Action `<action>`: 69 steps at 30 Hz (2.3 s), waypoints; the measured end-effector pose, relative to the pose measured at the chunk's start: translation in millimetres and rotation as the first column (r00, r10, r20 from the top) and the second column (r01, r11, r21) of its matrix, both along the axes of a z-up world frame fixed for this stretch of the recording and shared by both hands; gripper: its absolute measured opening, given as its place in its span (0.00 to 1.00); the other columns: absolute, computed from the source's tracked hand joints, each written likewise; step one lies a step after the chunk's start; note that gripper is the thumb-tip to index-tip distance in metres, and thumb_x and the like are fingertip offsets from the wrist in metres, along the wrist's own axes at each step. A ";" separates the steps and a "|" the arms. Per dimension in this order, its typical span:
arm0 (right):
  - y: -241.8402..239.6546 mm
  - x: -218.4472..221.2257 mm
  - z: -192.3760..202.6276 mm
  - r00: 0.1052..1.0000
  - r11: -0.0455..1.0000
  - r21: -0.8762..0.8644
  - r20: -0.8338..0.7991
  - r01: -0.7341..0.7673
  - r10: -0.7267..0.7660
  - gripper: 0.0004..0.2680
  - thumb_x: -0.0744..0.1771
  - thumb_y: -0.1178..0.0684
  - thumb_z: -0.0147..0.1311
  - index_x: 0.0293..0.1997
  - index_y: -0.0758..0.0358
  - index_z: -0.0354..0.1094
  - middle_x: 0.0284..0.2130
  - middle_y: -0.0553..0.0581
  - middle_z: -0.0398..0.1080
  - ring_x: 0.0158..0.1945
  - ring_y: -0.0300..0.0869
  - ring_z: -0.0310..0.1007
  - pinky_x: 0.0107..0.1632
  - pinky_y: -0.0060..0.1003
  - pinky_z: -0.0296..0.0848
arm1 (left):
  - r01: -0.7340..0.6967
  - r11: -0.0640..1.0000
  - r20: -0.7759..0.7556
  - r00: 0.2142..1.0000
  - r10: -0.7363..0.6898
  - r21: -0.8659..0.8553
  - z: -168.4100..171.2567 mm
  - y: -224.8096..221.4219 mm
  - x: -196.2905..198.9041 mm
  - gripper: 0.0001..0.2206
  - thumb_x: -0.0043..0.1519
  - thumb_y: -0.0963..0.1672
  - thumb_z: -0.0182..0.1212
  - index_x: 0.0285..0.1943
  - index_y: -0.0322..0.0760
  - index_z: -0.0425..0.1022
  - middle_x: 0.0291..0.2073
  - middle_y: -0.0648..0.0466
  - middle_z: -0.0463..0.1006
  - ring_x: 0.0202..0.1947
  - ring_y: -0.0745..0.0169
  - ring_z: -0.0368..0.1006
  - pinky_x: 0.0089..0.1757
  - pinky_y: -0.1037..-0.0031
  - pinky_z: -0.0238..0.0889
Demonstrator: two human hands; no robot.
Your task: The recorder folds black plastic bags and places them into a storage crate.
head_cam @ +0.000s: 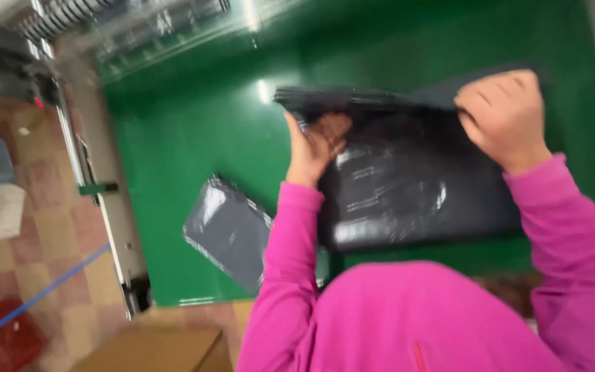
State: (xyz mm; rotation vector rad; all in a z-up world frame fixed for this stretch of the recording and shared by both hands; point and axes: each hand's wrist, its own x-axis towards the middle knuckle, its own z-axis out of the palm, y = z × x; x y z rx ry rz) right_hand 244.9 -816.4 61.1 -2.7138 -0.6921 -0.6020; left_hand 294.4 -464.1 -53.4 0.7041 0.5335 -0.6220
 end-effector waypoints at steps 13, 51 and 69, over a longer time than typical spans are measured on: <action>6.4 -229.4 -77.6 0.962 0.976 0.109 -0.220 0.187 -0.160 0.10 0.60 0.63 0.61 0.43 0.61 0.74 0.50 0.54 0.71 0.61 0.51 0.70 0.61 0.49 0.69 | -0.437 0.232 0.491 0.701 -0.518 0.869 62.2 20.2 -159.7 0.35 0.64 0.53 0.66 0.70 0.21 0.61 0.65 0.38 0.67 0.67 0.41 0.65 0.65 0.58 0.58; -27.5 -317.7 -195.5 0.499 -0.452 0.371 -0.843 0.811 0.203 0.12 0.75 0.45 0.47 0.62 0.60 0.61 0.54 0.60 0.71 0.44 0.55 0.69 0.39 0.44 0.68 | -0.493 -0.135 0.163 0.515 -0.842 0.860 -10.8 -200.2 -87.3 0.23 0.50 0.57 0.66 0.45 0.43 0.73 0.42 0.56 0.73 0.46 0.51 0.71 0.36 0.53 0.67; 319.8 -238.3 -121.6 0.826 0.238 0.867 -0.492 0.438 0.275 0.19 0.68 0.63 0.61 0.67 0.71 0.63 0.61 0.55 0.69 0.62 0.42 0.69 0.68 0.36 0.68 | -0.678 -0.033 0.455 0.528 -0.717 0.735 110.6 281.9 -146.8 0.18 0.64 0.55 0.63 0.48 0.42 0.69 0.36 0.51 0.78 0.30 0.44 0.77 0.30 0.58 0.69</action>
